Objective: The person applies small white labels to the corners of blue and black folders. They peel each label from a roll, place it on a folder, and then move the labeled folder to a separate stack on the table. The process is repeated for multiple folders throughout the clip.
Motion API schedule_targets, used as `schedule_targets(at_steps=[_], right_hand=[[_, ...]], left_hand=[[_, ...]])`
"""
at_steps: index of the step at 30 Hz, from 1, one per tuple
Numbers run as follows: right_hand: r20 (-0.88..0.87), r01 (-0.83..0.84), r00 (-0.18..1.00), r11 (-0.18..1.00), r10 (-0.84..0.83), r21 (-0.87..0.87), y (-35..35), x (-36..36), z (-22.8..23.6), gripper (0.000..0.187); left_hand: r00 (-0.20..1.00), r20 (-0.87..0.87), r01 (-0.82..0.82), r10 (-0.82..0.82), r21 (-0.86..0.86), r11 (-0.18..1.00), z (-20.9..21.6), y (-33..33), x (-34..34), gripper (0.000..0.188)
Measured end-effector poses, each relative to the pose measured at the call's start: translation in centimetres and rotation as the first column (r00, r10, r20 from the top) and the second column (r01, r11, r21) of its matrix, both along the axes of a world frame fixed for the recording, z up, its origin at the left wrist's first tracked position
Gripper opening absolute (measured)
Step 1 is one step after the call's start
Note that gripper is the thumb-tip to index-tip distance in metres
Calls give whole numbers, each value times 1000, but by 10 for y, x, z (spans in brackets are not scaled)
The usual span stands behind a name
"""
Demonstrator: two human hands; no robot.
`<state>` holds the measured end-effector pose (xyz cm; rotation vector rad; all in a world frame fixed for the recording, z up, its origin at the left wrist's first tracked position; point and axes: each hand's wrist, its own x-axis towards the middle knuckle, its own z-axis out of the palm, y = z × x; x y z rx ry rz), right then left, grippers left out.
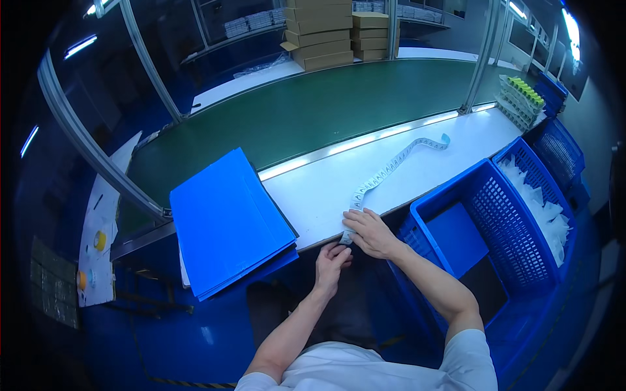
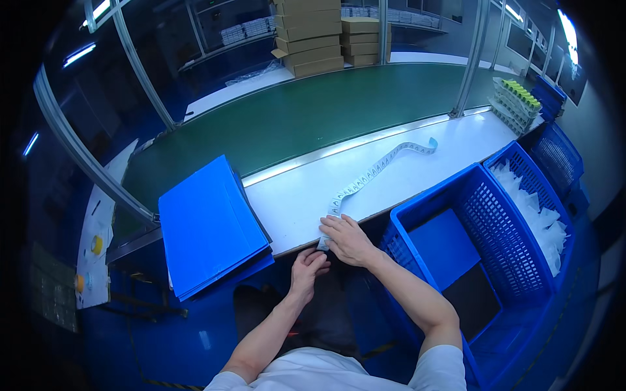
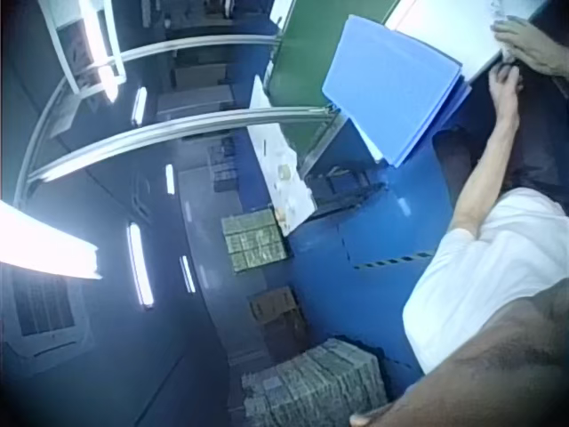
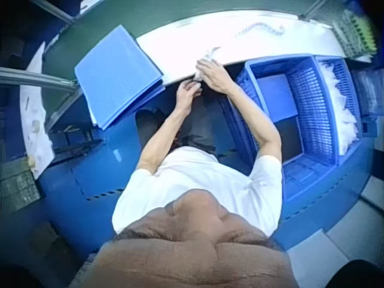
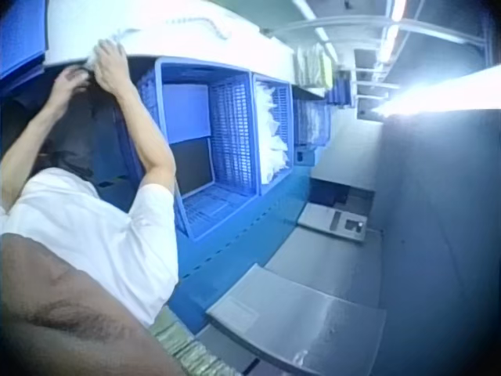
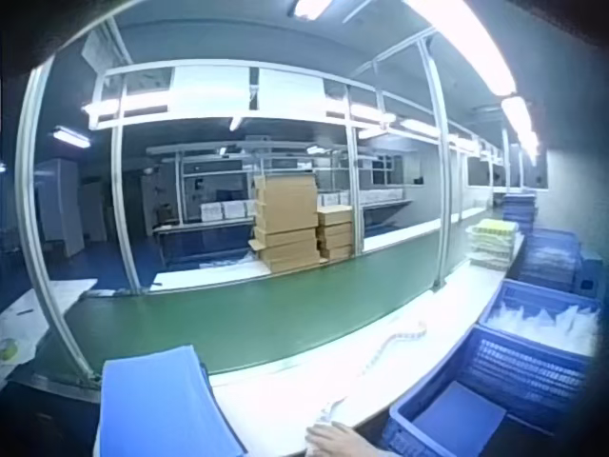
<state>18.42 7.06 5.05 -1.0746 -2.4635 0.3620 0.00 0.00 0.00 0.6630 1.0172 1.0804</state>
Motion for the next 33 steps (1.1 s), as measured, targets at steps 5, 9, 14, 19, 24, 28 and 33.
schedule_targets(at_steps=[5, 9, 14, 19, 24, 28, 33], right_hand=[[-92, 51, 994, 999, -50, 6, 1, -23, 1, 44], [-119, 83, 989, 996, -85, -24, -5, -22, 4, 42], [-48, -3, 999, 991, 10, 134, -52, -51, 26, 53], [-48, -141, 989, 989, 138, -52, -124, -106, -40, 40], [-296, -280, 946, 795, 133, -539, -209, -200, -100, 36], [-166, -351, 933, 700, 321, -621, -221, -237, -104, 34], [-103, -315, 942, 740, 319, -594, -203, -244, -123, 31]], left_hand=[[956, -290, 71, -48, 68, 995, -27, 24, -14, 60], [995, -24, 95, -93, 142, 985, -14, 16, -12, 23], [982, -27, 189, -187, 107, 976, -2, -39, -68, 18], [961, 46, 275, -274, -5, 961, -14, -131, -159, 16], [973, 221, 57, -59, 14, 998, -28, -221, -248, 15], [952, 302, -104, 43, 188, 977, 5, -256, -288, 22], [947, 301, -179, 116, 190, 965, 31, -264, -290, 28]])
